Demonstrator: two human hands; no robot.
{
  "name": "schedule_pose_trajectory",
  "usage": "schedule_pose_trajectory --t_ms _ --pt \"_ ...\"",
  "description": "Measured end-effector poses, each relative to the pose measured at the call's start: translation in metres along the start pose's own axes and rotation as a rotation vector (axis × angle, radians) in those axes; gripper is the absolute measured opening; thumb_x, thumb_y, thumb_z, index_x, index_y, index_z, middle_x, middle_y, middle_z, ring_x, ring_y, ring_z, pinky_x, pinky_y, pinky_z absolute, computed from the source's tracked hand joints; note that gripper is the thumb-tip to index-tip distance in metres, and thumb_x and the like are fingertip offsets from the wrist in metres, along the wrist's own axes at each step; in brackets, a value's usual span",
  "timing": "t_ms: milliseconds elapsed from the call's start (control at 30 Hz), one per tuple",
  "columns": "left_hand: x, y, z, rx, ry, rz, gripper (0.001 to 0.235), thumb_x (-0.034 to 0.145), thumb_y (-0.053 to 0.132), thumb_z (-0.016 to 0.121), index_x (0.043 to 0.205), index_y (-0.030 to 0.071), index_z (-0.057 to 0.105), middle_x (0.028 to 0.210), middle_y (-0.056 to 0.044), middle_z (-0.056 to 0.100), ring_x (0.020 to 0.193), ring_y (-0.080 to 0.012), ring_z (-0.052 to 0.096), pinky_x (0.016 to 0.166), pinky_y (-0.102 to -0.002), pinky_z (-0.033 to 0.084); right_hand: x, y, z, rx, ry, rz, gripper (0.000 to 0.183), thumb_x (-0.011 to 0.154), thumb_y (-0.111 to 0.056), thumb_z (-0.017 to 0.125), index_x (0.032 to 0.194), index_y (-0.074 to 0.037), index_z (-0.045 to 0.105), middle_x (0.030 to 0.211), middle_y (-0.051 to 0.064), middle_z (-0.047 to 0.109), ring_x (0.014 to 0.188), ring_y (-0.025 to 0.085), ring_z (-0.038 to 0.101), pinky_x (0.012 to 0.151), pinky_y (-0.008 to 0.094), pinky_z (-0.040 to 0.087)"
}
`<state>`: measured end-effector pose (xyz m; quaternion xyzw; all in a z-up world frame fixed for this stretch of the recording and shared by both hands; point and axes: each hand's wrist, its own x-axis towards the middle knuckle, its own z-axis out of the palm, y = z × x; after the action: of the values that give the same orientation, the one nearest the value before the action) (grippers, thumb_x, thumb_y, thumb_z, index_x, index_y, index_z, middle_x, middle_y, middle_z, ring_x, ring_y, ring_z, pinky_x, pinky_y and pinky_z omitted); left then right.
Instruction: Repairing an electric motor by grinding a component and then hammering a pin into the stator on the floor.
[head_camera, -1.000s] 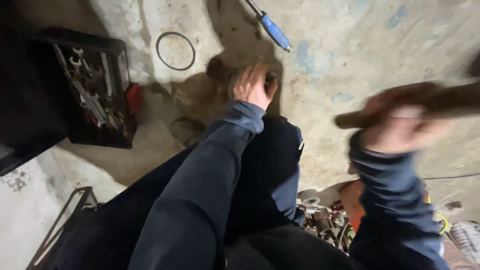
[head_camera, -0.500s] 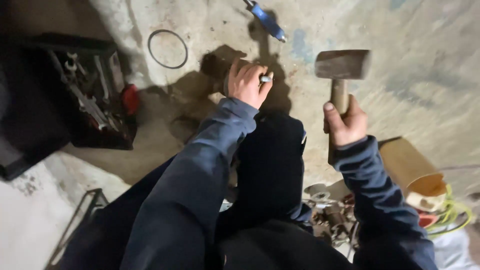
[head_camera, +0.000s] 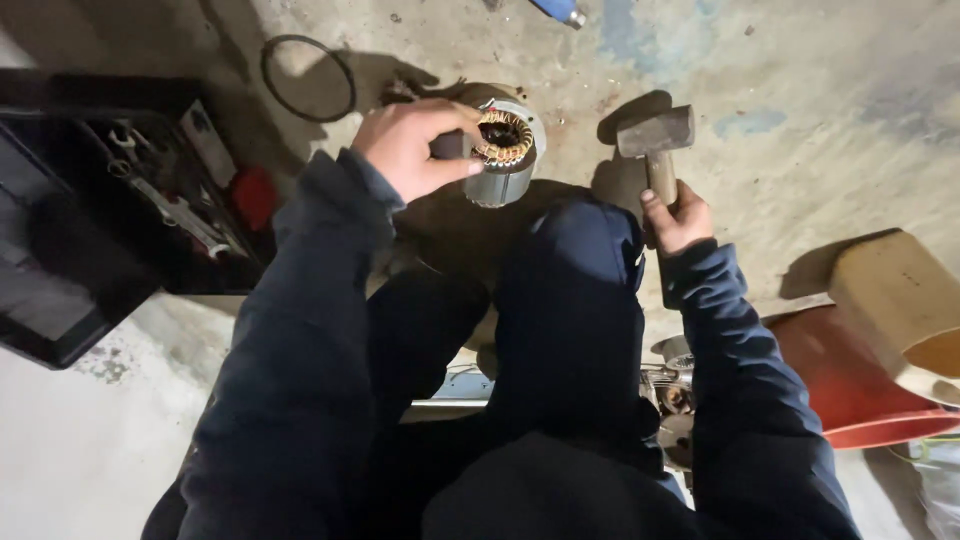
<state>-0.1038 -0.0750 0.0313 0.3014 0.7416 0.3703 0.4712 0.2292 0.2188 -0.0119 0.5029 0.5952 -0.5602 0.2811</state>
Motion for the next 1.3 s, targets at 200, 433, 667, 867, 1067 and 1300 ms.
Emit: schedule_pose_trajectory --t_ms 200,433,667,867,1067,1300 --pt "0.001 -0.001 0.029 0.071 -0.065 -0.023 0.051 0.076 0.039 0.088 0.118 0.016 0.072 0.119 -0.009 0.071 0.097 -0.0306 0.073 0.08 -0.038 0.058 0.009 0.007 -0.005 -0.037 0.009 0.011 0.034 0.102 -0.028 0.067 0.113 0.003 0.061 0.069 0.004 0.061 0.054 0.013 0.057 0.05 0.029 0.046" --pt "0.018 0.03 0.052 0.345 -0.129 -0.195 0.044 0.085 0.051 0.077 0.113 0.017 0.074 0.118 -0.009 0.07 0.083 -0.0374 0.07 0.074 -0.052 0.051 0.012 0.009 -0.007 0.02 -0.01 0.071 0.036 0.101 -0.029 0.067 0.113 0.004 0.06 0.07 0.004 0.059 0.052 0.014 0.056 0.048 0.031 0.046" --pt "0.035 0.052 0.073 0.387 -0.128 -0.3 0.037 0.092 0.048 0.071 0.109 0.014 0.072 0.109 -0.014 0.069 0.087 -0.0354 0.072 0.074 -0.05 0.054 0.015 0.009 -0.012 -0.038 -0.026 0.072 0.037 0.1 -0.03 0.068 0.114 0.004 0.06 0.067 0.005 0.059 0.051 0.013 0.055 0.047 0.03 0.045" --pt "0.017 0.044 0.066 0.408 0.049 -0.168 0.042 0.087 0.047 0.076 0.104 0.01 0.071 0.11 -0.013 0.067 0.069 -0.0329 0.072 0.058 -0.046 0.056 0.022 0.016 -0.02 -0.337 0.051 -0.082 0.041 0.101 -0.036 0.073 0.115 0.001 0.063 0.073 0.009 0.065 0.059 0.018 0.062 0.055 0.034 0.05" --pt "0.012 0.047 0.075 0.392 0.174 -0.124 0.042 0.091 0.049 0.078 0.108 0.011 0.071 0.109 -0.011 0.066 0.073 -0.0313 0.071 0.064 -0.043 0.058 0.006 -0.043 -0.039 -0.942 0.344 -0.59 0.03 0.106 -0.037 0.072 0.106 -0.007 0.072 0.093 0.013 0.075 0.077 0.03 0.072 0.07 0.038 0.057" --pt "0.006 0.033 0.039 0.12 0.238 -0.049 0.045 0.092 0.04 0.076 0.118 0.004 0.067 0.112 -0.015 0.067 0.083 -0.0301 0.071 0.069 -0.038 0.057 0.125 -0.083 -0.081 -0.724 0.44 -0.928 0.019 0.101 -0.01 0.06 0.112 0.002 0.071 0.095 0.021 0.067 0.089 0.039 0.066 0.081 0.044 0.055"
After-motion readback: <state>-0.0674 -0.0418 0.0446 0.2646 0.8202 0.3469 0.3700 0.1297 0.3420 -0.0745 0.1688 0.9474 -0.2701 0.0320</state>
